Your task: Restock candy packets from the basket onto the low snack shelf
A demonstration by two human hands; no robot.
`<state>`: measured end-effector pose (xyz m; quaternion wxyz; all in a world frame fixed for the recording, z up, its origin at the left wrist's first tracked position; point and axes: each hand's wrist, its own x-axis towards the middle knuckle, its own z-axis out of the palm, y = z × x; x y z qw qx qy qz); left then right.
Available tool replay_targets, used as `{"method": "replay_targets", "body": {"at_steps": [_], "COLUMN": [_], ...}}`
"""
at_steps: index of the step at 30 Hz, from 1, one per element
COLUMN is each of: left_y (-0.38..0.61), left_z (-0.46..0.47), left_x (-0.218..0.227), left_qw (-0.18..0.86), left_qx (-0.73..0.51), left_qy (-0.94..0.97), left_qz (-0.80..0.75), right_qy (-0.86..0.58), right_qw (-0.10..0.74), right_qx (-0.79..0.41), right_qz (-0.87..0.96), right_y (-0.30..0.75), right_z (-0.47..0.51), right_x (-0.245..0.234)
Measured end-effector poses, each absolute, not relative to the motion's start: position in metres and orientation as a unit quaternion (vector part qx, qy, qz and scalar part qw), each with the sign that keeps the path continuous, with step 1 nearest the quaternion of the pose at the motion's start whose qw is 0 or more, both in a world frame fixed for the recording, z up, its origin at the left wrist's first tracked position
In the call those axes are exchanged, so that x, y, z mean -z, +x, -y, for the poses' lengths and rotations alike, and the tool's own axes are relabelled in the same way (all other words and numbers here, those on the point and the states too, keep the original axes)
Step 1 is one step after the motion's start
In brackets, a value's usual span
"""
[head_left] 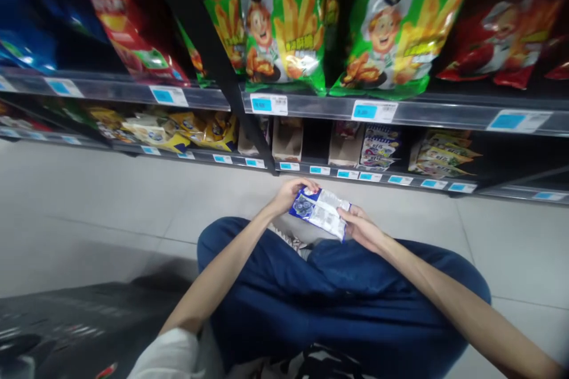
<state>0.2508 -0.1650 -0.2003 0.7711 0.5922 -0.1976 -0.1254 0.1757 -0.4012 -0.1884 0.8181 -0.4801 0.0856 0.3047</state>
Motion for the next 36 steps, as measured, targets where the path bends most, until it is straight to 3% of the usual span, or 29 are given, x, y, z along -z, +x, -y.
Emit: {"method": "replay_targets", "body": {"at_steps": [4, 7, 15, 23, 36], "left_y": [0.251, 0.247, 0.240, 0.233, 0.229], "left_z": [0.173, 0.185, 0.193, 0.192, 0.190], "left_x": [0.203, 0.204, 0.214, 0.211, 0.211], "left_qw": [0.773, 0.770, 0.793, 0.832, 0.857], "left_qx": [0.129, 0.116, 0.038, 0.064, 0.121], "left_qy": [0.588, 0.611, 0.605, 0.536, 0.484], "left_qz": [0.201, 0.138, -0.057, -0.129, -0.134], "right_qy": [-0.493, -0.485, -0.505, -0.641, -0.713], "right_qw": [0.800, 0.780, 0.736, 0.678, 0.664], "right_qx": [-0.291, -0.344, -0.443, -0.358, -0.224], "right_qz": [-0.179, -0.196, -0.077, -0.042, -0.026], "right_y": [0.184, 0.192, 0.187, 0.181, 0.176], "right_z": [0.399, 0.402, 0.402, 0.398, 0.396], "right_x": [0.204, 0.214, 0.218, 0.206, 0.199]}}
